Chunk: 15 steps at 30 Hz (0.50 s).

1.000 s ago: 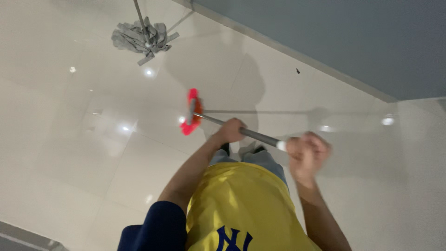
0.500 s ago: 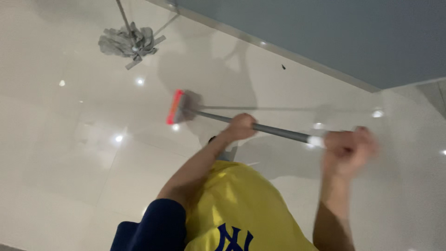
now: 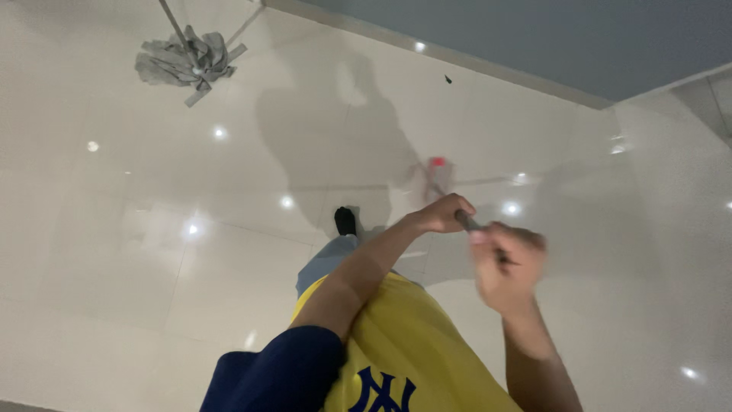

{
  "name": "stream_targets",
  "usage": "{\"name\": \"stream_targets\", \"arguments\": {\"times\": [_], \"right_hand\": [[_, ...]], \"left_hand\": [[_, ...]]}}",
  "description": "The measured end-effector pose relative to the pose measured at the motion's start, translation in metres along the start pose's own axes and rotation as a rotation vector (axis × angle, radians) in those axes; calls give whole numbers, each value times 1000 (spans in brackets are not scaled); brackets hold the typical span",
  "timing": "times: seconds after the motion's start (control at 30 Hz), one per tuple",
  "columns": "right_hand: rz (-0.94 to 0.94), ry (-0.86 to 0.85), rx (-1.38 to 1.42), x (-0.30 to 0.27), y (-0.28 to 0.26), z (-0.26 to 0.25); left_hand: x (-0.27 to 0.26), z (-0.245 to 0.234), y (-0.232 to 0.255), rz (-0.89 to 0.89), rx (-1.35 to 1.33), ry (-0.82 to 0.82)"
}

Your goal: The person uses a squeegee broom to sweep a tiled floor, moving it in repeated strokes across the floor surface and into a corner by a door.

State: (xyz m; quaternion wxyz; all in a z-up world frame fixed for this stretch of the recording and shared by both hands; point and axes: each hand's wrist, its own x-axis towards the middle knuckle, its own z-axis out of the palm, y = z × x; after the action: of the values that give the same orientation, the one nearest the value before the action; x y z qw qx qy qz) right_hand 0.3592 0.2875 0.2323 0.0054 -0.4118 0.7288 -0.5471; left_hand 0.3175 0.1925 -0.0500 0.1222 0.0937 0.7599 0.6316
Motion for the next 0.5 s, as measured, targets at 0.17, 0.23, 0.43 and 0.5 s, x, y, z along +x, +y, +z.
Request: {"name": "stream_targets", "arguments": {"times": [0.17, 0.23, 0.43, 0.5], "right_hand": [[217, 310, 554, -28, 5, -37], [175, 301, 619, -40, 30, -27], [254, 286, 568, -100, 109, 65], [286, 232, 651, -122, 117, 87]], "left_hand": [[-41, -15, -10, 70, 151, 184], [-67, -25, -29, 136, 253, 334], [-159, -67, -97, -484, 414, 227], [-187, -77, -120, -428, 556, 290]]}}
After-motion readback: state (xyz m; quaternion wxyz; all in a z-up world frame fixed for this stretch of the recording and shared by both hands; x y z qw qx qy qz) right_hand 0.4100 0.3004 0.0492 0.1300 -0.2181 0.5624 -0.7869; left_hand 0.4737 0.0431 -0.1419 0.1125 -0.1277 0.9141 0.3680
